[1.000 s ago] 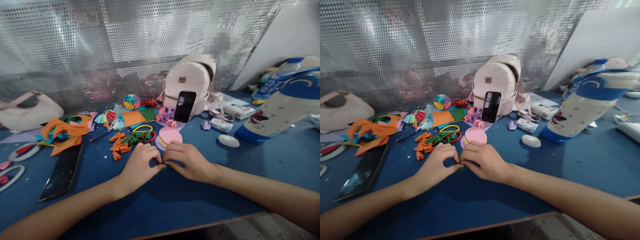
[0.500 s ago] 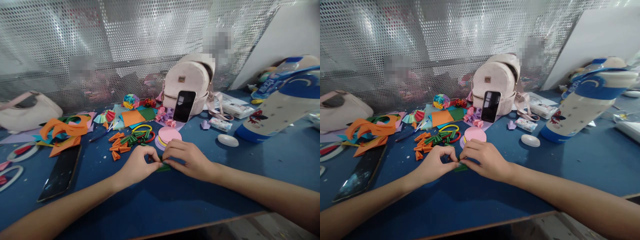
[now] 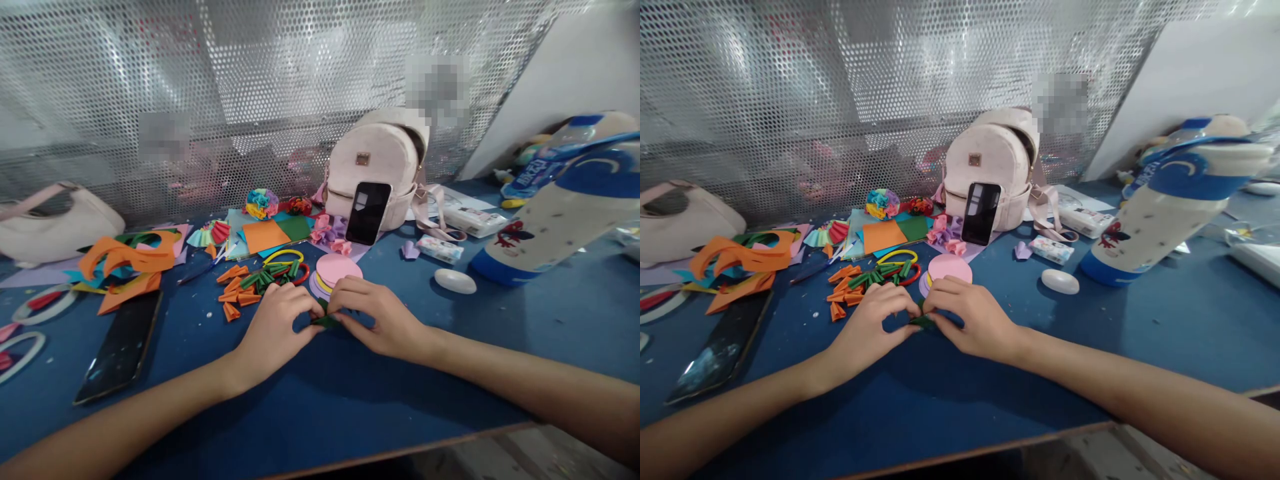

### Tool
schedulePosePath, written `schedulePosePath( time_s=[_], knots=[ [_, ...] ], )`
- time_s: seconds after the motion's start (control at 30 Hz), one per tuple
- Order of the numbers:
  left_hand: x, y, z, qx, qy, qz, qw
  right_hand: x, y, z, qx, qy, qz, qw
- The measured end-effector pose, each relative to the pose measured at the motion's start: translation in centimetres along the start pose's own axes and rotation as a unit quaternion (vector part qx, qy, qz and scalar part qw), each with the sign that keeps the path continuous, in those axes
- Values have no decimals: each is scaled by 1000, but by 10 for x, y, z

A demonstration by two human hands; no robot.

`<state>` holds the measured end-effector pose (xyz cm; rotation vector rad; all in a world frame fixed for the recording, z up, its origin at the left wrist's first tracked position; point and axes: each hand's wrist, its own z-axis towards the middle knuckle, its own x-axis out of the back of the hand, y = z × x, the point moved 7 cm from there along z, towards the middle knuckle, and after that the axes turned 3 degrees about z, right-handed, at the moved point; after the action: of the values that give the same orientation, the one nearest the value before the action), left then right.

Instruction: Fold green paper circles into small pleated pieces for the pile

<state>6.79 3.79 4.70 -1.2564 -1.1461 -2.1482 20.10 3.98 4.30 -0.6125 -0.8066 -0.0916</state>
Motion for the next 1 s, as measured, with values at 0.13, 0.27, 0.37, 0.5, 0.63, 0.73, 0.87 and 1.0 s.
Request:
schedulePosePath(
  time_s=[0.13,0.27,0.37,0.5,0.63,0.73,0.87,1.0],
  knots=[
    [2,-4,2,25,6,-39,999,2,-1,0,18,11,-22,1000],
    [-1,-12,5,81,-16,-136,987,0,-3,0,31,0,-60,998],
    [-5,-17,6,109,-30,-210,971,0,-2,0,20,-10,-60,998],
    [-6,-18,6,115,-25,-229,966,-2,-3,0,15,-26,-62,998],
    [-6,-17,5,114,-9,-211,971,-5,-6,0,4,-34,-78,996],
    [-5,-16,5,113,-4,-196,974,-6,-6,0,-11,-34,-73,997],
    [-5,-17,5,107,-15,-180,978,-3,-7,1,12,-19,-94,995],
    [-2,-15,6,85,-28,-129,988,1,-12,1,74,0,-154,985]
  ],
)
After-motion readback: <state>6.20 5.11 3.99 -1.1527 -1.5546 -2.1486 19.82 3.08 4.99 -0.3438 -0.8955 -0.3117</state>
